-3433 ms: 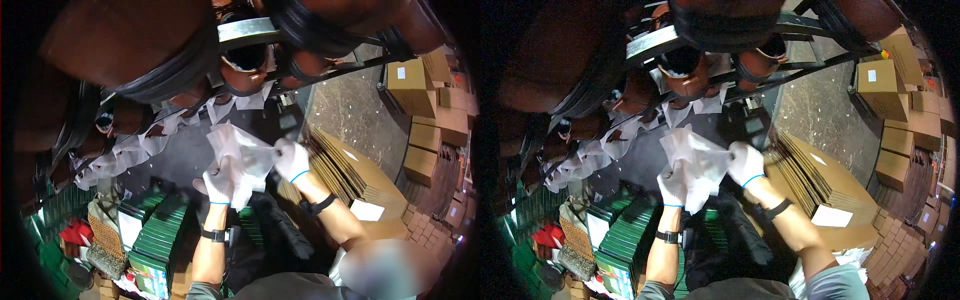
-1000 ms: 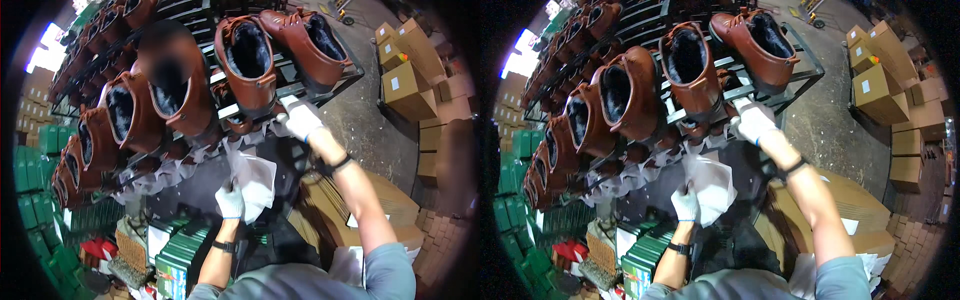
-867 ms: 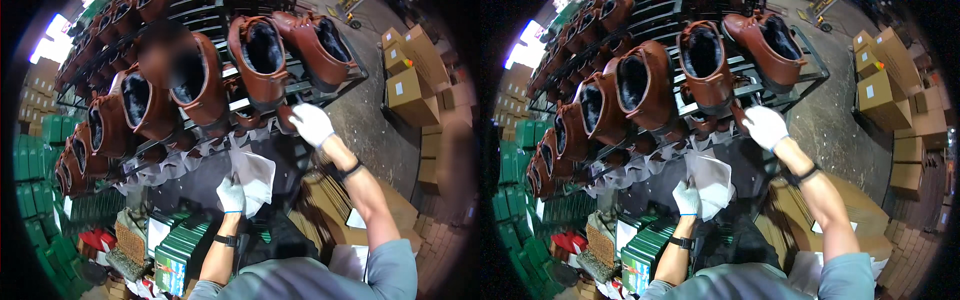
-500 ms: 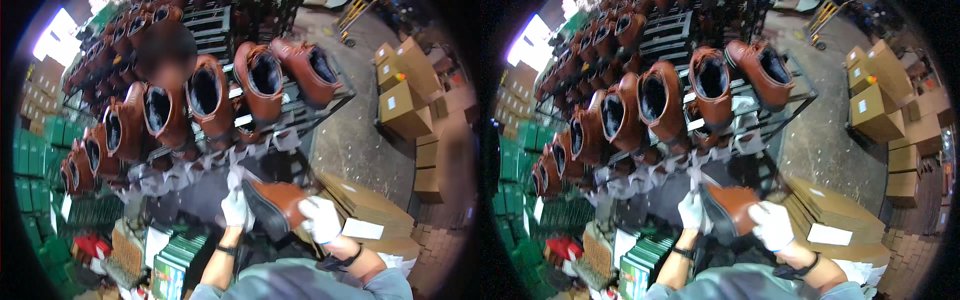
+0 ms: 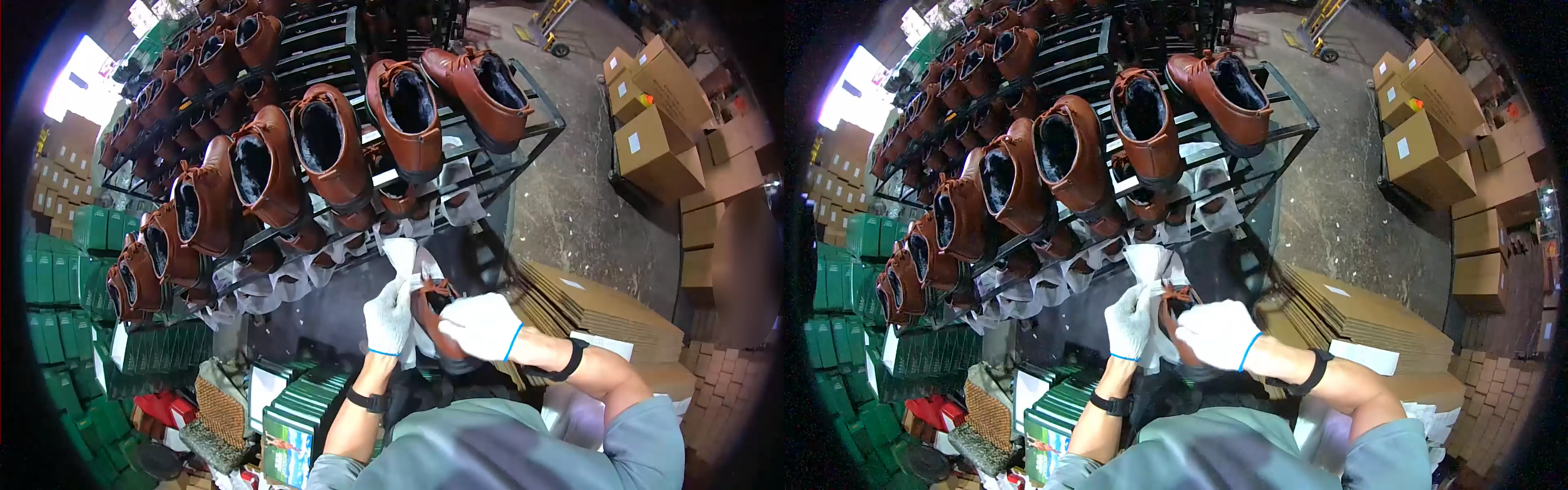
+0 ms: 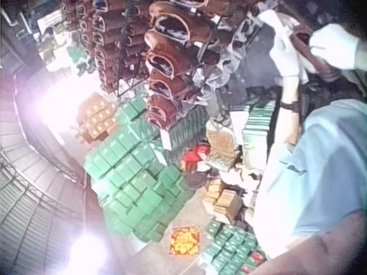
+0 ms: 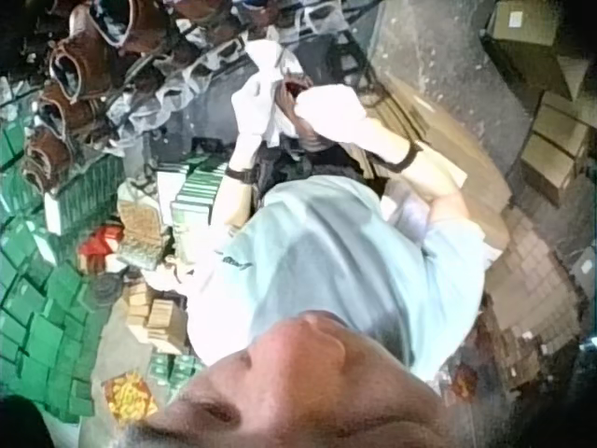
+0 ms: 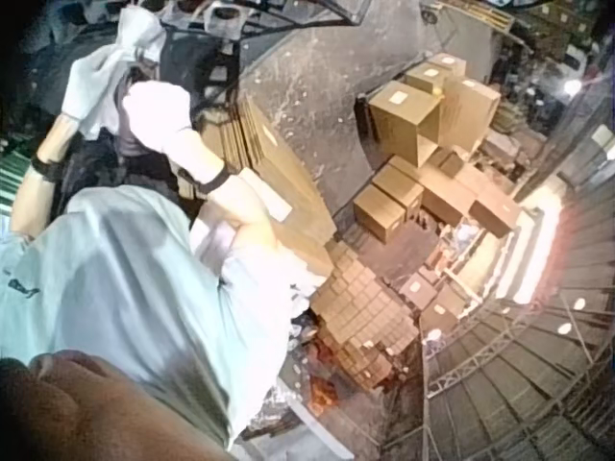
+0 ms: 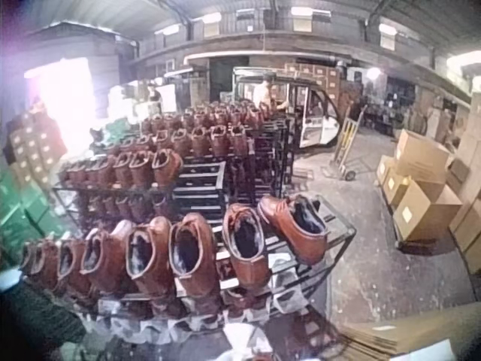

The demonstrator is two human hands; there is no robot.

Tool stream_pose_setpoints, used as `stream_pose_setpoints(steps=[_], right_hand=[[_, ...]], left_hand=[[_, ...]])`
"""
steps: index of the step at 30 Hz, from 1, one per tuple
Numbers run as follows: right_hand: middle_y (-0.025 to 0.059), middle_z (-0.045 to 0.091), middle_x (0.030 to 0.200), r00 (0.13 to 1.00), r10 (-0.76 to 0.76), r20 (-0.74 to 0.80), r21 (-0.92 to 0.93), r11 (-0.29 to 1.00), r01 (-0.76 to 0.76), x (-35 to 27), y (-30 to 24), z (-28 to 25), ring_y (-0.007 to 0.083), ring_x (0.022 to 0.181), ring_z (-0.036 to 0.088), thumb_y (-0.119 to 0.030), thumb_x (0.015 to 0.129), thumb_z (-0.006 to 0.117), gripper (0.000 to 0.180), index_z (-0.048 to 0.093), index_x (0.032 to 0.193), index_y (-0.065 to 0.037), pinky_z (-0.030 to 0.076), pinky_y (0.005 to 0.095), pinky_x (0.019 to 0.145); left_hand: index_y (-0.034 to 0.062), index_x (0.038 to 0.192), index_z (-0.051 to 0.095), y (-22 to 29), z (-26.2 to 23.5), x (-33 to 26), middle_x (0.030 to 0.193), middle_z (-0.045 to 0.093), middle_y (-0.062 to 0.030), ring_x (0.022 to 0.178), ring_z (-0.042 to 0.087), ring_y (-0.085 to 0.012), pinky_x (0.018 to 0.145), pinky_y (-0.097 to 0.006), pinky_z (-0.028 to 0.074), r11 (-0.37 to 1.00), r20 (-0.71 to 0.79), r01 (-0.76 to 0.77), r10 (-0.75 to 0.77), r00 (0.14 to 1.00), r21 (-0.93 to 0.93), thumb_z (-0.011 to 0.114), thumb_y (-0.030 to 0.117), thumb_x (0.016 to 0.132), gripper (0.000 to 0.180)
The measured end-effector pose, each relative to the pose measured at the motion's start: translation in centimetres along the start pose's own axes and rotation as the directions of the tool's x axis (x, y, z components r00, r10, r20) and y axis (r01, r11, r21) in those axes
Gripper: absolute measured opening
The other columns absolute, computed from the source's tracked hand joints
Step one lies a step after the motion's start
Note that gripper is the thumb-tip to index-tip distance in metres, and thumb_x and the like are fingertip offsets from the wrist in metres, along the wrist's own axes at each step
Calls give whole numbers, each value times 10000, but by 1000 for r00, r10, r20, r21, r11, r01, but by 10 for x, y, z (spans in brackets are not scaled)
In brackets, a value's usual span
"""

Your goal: Cleaning and wrapping shoes in protective white paper and placing them onto racks.

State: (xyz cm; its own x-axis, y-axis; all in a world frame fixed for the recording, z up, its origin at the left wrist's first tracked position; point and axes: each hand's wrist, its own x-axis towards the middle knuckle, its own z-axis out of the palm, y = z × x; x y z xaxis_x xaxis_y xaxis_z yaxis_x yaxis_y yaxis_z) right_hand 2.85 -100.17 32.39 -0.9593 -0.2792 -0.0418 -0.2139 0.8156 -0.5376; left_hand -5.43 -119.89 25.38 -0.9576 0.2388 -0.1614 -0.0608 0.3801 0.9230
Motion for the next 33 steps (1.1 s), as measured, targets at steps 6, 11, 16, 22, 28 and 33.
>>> stream_pose_setpoints(steps=[6,11,16,22,28,33], right_hand=[[202,758,893,916,393,-85,371,865,-336,7,11,2,409,837,748,-325,1009,651,296,780,925,-73,591,455,742],[198,776,941,856,507,-105,463,786,-410,-18,2,57,384,869,769,-158,1009,694,240,753,1164,16,608,417,777],[175,764,999,780,270,-565,190,962,-195,-5,-4,35,378,879,754,-10,914,738,171,771,1081,-7,609,439,782],[203,741,1062,749,185,-636,33,976,-213,79,153,16,406,952,717,-72,956,686,170,727,1095,17,579,479,847],[237,730,1037,932,226,-282,261,953,-151,99,27,59,450,1076,682,-350,911,781,306,755,972,-51,554,523,961],[215,750,1008,901,434,-2,91,897,-432,76,49,90,407,1031,748,-265,963,649,245,744,1013,-44,595,500,895]], left_hand=[[-17,1201,784,-8,-16,-11,923,776,-246,856,755,-103,739,-313,578,980,125,-67,44,991,186,723,128,1042,224],[-58,1165,794,10,-21,-21,940,768,17,849,637,-61,751,-244,525,956,152,208,-179,972,-208,752,105,1023,220],[-46,1185,794,-17,-41,-25,973,761,13,858,652,-64,765,-244,538,846,314,354,-237,920,-400,774,104,1008,233],[-33,1184,803,-69,-13,3,987,760,9,885,643,-60,766,-242,518,833,-15,198,-241,971,-516,697,198,1083,273],[-40,1128,809,-58,-7,3,937,748,17,856,631,-59,746,-252,506,776,-114,246,-377,919,-581,706,196,1066,265],[-85,1109,785,-86,-30,-5,952,774,-30,884,664,-98,805,-278,543,916,-298,174,-290,909,-361,669,128,1043,250]])
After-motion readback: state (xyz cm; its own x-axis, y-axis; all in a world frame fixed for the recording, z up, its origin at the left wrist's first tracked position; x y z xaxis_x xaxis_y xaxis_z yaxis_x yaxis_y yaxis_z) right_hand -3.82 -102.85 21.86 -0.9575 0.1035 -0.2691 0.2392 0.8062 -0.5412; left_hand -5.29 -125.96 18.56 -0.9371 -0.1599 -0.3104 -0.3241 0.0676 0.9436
